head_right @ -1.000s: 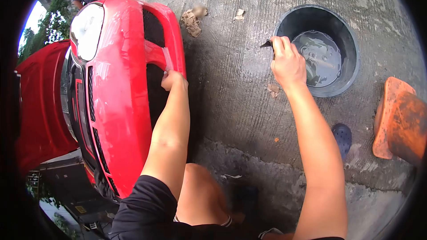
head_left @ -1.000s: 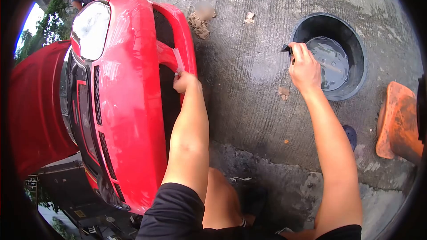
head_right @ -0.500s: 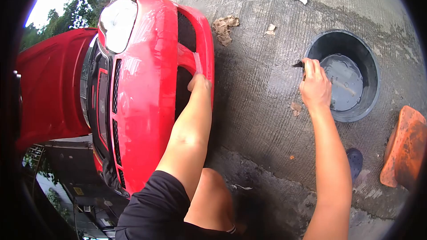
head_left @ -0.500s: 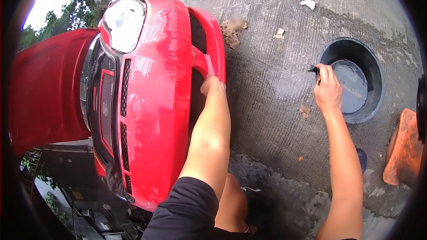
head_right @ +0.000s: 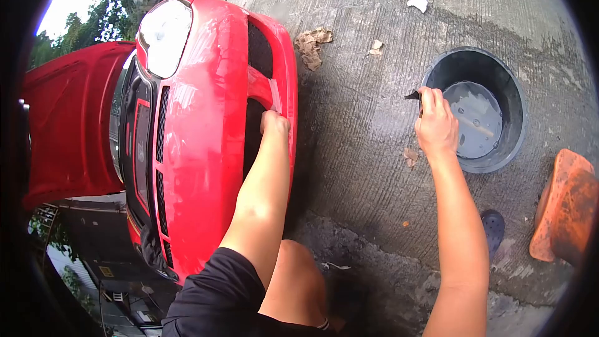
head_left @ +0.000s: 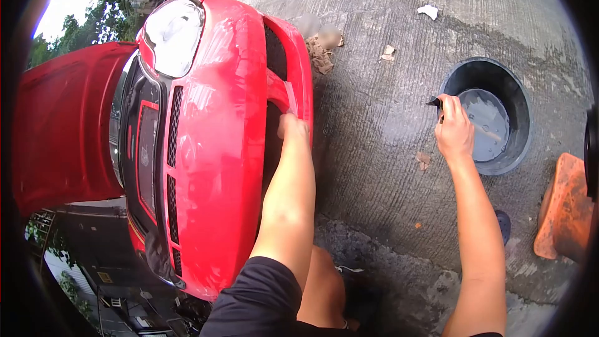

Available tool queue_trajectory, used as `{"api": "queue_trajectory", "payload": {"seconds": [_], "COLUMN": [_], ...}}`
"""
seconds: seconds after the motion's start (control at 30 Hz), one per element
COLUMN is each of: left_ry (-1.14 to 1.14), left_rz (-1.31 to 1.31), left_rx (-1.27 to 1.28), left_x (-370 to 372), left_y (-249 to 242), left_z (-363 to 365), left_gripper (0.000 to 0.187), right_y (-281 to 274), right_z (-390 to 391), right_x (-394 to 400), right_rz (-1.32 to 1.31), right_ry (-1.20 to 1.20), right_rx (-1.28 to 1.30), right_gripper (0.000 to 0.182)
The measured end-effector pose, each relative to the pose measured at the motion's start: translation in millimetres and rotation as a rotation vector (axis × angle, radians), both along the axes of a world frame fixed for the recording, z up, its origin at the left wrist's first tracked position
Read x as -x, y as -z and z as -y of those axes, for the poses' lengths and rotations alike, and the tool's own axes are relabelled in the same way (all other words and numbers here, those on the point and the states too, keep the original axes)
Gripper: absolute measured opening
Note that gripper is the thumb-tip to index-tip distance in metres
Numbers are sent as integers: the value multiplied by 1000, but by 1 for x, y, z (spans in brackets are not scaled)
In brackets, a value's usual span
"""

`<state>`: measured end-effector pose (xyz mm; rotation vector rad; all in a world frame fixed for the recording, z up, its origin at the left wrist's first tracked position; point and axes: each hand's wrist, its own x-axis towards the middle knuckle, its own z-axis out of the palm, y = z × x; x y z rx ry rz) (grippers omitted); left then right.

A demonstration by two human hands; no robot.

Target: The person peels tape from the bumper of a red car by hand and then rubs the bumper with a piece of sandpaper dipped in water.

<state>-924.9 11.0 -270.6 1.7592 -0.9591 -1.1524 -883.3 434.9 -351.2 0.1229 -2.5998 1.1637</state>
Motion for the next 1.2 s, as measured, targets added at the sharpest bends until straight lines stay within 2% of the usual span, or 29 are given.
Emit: {"api": "queue_trajectory", "payload": {"seconds": [0.03, 0.13, 0.2, 0.23, 0.3, 0.33, 0.4, 0.43, 0.47, 0.53, 0.6, 0.7, 0.8, 1.03, 1.2], "left_ry": [26, 241, 675, 940, 1455, 1613, 1830, 1814, 1696, 1265, 871, 666, 573, 429, 469], "left_rz": [28, -144, -204, -129, 107, 182, 612, 725, 599, 398, 426, 622, 658, 617, 780], "left_rx": [12, 227, 336, 434, 390, 266, 379, 446, 602, 988, 931, 997, 742, 594, 630], "left_x": [-1, -16, -34, -52, -86, -100, -115, -118, -124, -119, -104, -85, -68, -47, -38], "left_y": [1, 3, 21, 18, 27, 29, 26, 10, 28, 30, 37, 45, 36, 26, 36], "left_z": [2, -16, -29, -60, -80, -84, -78, -84, -64, -55, -28, -5, -25, -42, -28], "left_gripper": [42, 38, 40, 34, 39, 48, 54, 49, 31, 22, 28, 35, 36, 25, 23], "right_y": [0, 0, 1, 1, 1, 1, 1, 2, 2, 3, 3, 4, 5, 3, 1], "right_z": [0, 0, -1, -1, -1, 0, -1, -1, -1, -1, 0, 1, 1, 0, 1], "right_x": [0, 0, 0, 0, 0, -1, -2, -2, -2, -1, -1, 0, 0, -1, 0], "right_rz": [0, -15, -18, -19, -30, -35, -33, -33, -34, -35, -29, -46, -47, -37, -20], "right_ry": [0, 0, -4, -6, -4, -3, -5, -6, -7, -6, -3, -2, 1, 3, 3], "right_rx": [-3, -3, -6, -8, -8, -9, -13, -15, -18, -25, -29, -30, -31, -27, -35], "right_gripper": [38, 38, 37, 36, 35, 35, 35, 35, 35, 35, 35, 34, 34, 33, 32]}}
